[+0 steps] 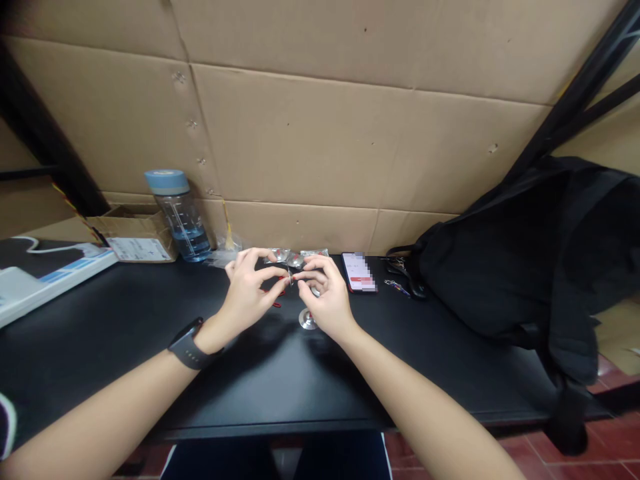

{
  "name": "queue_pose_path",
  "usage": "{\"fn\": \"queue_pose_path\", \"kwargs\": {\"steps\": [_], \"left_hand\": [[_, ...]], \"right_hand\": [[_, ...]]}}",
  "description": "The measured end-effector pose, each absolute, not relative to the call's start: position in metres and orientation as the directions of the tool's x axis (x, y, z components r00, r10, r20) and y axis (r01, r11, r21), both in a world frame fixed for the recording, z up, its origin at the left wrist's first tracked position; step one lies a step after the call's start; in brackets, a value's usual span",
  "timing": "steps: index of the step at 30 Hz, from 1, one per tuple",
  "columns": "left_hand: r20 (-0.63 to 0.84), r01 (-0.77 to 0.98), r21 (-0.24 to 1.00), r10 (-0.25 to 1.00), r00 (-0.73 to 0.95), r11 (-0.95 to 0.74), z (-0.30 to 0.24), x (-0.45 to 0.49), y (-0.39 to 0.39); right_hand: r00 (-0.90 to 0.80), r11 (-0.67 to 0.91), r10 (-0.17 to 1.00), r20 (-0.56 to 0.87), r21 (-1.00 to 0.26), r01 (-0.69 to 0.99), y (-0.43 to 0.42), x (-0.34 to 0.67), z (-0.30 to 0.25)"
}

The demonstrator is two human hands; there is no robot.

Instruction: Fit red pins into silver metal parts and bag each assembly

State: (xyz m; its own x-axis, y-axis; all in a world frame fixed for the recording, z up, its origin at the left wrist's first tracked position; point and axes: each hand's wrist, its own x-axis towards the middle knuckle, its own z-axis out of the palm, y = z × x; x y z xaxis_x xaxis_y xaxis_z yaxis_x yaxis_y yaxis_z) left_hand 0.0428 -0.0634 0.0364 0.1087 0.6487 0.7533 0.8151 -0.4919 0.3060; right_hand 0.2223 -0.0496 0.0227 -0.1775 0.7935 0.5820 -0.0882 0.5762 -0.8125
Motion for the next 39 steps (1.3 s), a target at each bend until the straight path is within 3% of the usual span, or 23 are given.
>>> {"fn": "queue_pose_path", "kwargs": {"steps": [19, 24, 34, 39], "left_hand": [[0.71, 0.781, 0.31, 0.678, 0.189, -0.543, 0.032, 0.047, -0.064], [0.63, 0.721, 0.396, 0.739, 0.238, -0.569, 0.035, 0.045, -0.064], [0.407, 0.752, 0.317, 0.799, 0.443, -0.578, 0.022, 0.035, -0.052], [0.413, 0.806, 0.291, 0.828, 0.38, -0.515, 0.016, 0.018, -0.035]], "right_hand": [[-0.213, 0.597, 0.783, 0.585, -0.802, -0.006, -0.043, 0.228, 0.02], [-0.255, 0.619, 0.767, 0.589, -0.783, 0.051, -0.042, 0.229, 0.021], [-0.348, 0.661, 0.735, 0.582, -0.729, 0.178, -0.036, 0.239, 0.025], [-0.422, 0.716, 0.686, 0.592, -0.652, 0.249, -0.023, 0.243, 0.014]]}}
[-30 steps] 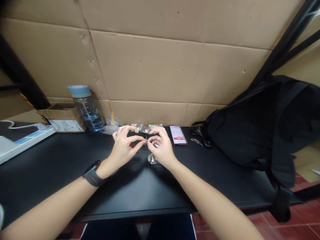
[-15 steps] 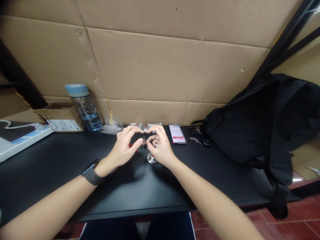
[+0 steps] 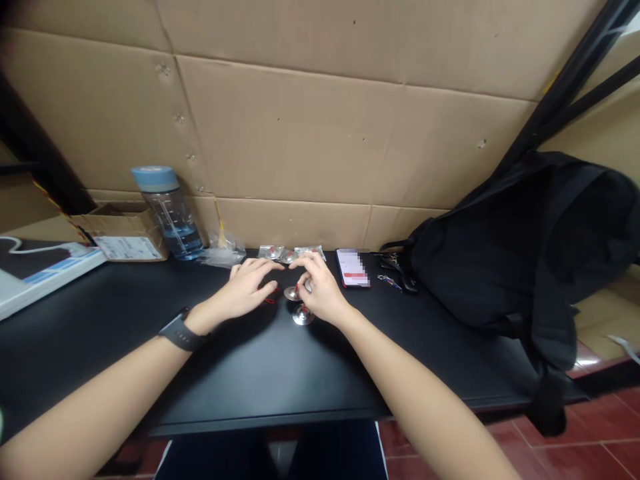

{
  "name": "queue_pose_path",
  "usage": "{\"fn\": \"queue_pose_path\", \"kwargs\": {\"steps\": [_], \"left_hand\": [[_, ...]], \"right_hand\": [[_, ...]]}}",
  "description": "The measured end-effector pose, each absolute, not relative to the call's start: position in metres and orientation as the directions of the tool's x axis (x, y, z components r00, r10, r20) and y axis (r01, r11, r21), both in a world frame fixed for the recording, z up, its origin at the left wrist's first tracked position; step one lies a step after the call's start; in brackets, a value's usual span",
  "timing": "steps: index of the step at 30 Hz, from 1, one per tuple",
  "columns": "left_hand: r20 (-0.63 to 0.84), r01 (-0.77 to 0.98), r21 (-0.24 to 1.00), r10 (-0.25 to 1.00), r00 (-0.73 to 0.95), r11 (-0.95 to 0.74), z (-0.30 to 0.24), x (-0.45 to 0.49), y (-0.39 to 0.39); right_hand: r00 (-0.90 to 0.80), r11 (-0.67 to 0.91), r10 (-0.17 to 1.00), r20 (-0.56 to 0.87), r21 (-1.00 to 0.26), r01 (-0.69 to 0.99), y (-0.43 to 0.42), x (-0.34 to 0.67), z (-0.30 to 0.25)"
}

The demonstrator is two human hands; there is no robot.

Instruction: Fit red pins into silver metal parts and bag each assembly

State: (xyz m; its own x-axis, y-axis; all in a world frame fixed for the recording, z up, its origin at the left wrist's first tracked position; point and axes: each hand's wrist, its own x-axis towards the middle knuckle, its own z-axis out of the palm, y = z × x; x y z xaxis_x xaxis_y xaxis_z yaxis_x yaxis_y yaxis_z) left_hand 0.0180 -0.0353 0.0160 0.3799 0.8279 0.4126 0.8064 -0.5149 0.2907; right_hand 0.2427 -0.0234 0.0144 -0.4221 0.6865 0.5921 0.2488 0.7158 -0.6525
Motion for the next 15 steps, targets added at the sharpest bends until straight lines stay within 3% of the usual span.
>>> {"fn": "queue_pose_path", "kwargs": {"steps": [4, 9, 15], "left_hand": [[0.374, 0.862, 0.252, 0.866, 0.334, -0.441, 0.006, 0.008, -0.023], [0.317, 0.857, 0.308, 0.894, 0.317, -0.413, -0.005, 0.008, -0.013], [0.323, 0.852, 0.334, 0.898, 0.299, -0.404, -0.009, 0.011, -0.01]], "right_hand": [[-0.421, 0.703, 0.702, 0.574, -0.655, 0.278, -0.013, 0.242, 0.002], [-0.441, 0.687, 0.715, 0.542, -0.66, 0.303, -0.005, 0.238, -0.005], [-0.482, 0.714, 0.699, 0.528, -0.481, 0.508, 0.003, 0.259, 0.005]]}}
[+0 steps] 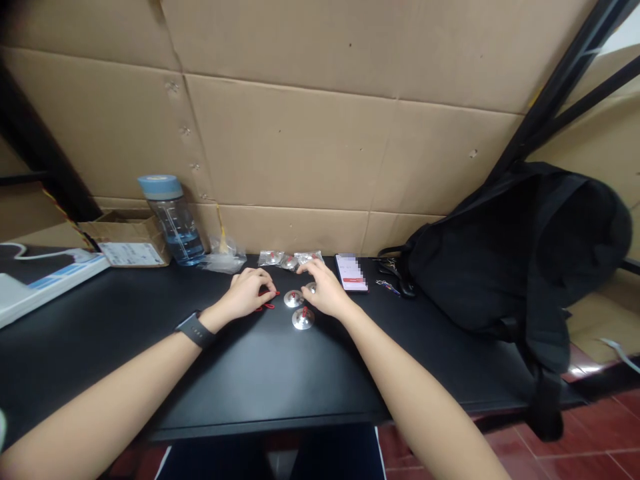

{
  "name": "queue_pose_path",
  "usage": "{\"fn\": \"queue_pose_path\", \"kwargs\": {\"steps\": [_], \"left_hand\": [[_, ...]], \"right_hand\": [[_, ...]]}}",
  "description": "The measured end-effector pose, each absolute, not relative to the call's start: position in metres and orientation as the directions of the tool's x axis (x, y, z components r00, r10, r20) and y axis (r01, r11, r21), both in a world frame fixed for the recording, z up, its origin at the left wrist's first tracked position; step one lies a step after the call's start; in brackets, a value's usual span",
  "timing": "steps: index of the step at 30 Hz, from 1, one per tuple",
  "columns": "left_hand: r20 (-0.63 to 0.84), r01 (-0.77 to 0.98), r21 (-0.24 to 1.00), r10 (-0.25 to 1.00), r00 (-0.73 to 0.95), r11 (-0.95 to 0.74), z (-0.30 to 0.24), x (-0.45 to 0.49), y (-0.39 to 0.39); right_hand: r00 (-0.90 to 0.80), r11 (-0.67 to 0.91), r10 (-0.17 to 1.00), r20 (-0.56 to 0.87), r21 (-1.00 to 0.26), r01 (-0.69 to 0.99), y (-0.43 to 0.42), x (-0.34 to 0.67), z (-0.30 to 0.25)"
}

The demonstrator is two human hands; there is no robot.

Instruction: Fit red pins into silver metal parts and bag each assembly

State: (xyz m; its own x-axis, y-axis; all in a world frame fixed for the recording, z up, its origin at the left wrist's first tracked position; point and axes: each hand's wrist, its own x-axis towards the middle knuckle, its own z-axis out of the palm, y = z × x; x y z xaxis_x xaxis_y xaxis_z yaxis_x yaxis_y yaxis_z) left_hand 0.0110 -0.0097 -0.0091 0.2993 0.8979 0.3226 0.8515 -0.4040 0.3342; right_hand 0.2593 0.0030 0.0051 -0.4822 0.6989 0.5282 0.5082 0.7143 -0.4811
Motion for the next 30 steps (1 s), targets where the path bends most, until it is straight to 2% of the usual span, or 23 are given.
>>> {"fn": "queue_pose_path", "kwargs": {"steps": [4, 9, 14, 23, 30], "left_hand": [[0.379, 0.841, 0.345, 0.882, 0.281, -0.416, -0.006, 0.015, -0.014], [0.43, 0.824, 0.386, 0.871, 0.238, -0.416, 0.005, 0.018, -0.02], [0.48, 0.811, 0.387, 0.847, 0.229, -0.439, 0.011, 0.018, -0.024], [0.525, 0.785, 0.46, 0.84, 0.137, -0.416, 0.013, 0.018, -0.025], [0.501, 0.807, 0.413, 0.845, 0.185, -0.422, 0.007, 0.016, -0.021]], "right_hand": [[-0.555, 0.663, 0.748, 0.365, -0.377, 0.647, 0.01, 0.28, 0.008], [-0.557, 0.623, 0.781, 0.283, -0.417, 0.662, 0.014, 0.287, 0.007], [-0.558, 0.615, 0.785, 0.269, -0.444, 0.651, 0.012, 0.287, 0.009], [-0.491, 0.567, 0.823, 0.284, -0.367, 0.737, 0.011, 0.285, 0.009], [-0.499, 0.564, 0.825, 0.264, -0.335, 0.755, 0.011, 0.285, 0.008]]}}
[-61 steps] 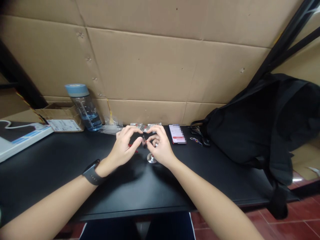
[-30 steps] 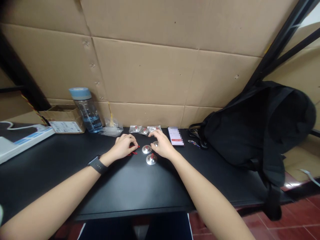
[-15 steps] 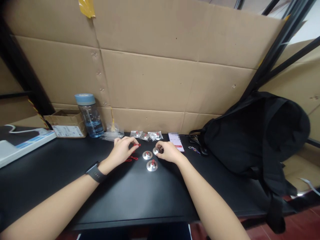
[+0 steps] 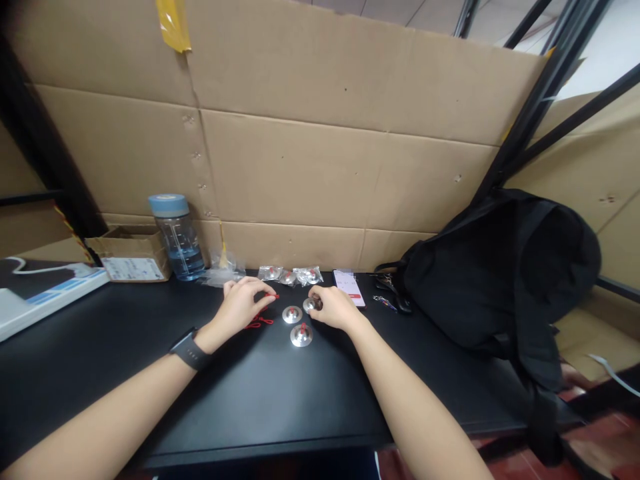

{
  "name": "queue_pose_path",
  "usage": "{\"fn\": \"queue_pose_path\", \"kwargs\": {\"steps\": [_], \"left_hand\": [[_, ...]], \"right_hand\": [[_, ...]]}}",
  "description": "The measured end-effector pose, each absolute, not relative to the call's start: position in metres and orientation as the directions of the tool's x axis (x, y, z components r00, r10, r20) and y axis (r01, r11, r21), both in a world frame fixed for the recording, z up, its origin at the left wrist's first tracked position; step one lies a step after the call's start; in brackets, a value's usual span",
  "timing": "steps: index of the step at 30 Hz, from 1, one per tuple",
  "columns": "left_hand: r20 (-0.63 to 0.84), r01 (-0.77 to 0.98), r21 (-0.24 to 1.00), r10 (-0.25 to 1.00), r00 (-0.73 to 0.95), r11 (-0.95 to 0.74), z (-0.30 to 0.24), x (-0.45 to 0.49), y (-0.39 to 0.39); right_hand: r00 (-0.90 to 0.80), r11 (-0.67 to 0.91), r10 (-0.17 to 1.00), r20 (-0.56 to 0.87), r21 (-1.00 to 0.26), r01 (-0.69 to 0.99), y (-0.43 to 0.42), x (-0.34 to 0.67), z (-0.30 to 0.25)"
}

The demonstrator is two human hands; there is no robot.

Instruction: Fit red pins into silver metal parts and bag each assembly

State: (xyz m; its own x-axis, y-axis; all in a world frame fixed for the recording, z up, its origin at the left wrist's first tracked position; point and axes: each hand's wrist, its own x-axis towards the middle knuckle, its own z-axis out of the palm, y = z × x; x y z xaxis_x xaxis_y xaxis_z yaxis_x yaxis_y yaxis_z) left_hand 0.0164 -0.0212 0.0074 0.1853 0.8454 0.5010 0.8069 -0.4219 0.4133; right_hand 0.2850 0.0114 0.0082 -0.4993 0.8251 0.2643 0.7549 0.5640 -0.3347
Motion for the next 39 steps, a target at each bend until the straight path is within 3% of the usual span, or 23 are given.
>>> {"fn": "queue_pose_path", "kwargs": {"steps": [9, 12, 15, 20, 32, 39], "left_hand": [[0.335, 0.861, 0.361, 0.912, 0.238, -0.358, -0.009, 0.009, -0.013], [0.347, 0.867, 0.346, 0.908, 0.236, -0.358, -0.007, 0.009, -0.013], [0.402, 0.83, 0.314, 0.857, 0.324, -0.461, -0.002, 0.012, -0.019], [0.424, 0.735, 0.136, 0.71, 0.563, -0.664, 0.003, 0.026, -0.032], [0.414, 0.702, -0.109, 0.609, 0.676, -0.704, 0.005, 0.043, -0.036], [0.411, 0.73, -0.016, 0.661, 0.627, -0.683, 0.004, 0.043, -0.03]], "right_hand": [[-0.519, 0.569, 0.823, 0.233, -0.335, 0.751, 0.012, 0.288, 0.009], [-0.538, 0.607, 0.794, 0.283, -0.322, 0.727, 0.011, 0.288, 0.014], [-0.588, 0.668, 0.744, 0.318, -0.35, 0.657, 0.005, 0.288, 0.025], [-0.804, 0.714, 0.593, 0.049, -0.494, 0.497, -0.011, 0.282, 0.038], [-0.718, 0.699, 0.695, 0.051, -0.282, 0.657, -0.021, 0.271, 0.033], [-0.688, 0.685, 0.722, 0.069, -0.209, 0.698, -0.027, 0.27, 0.034]]}}
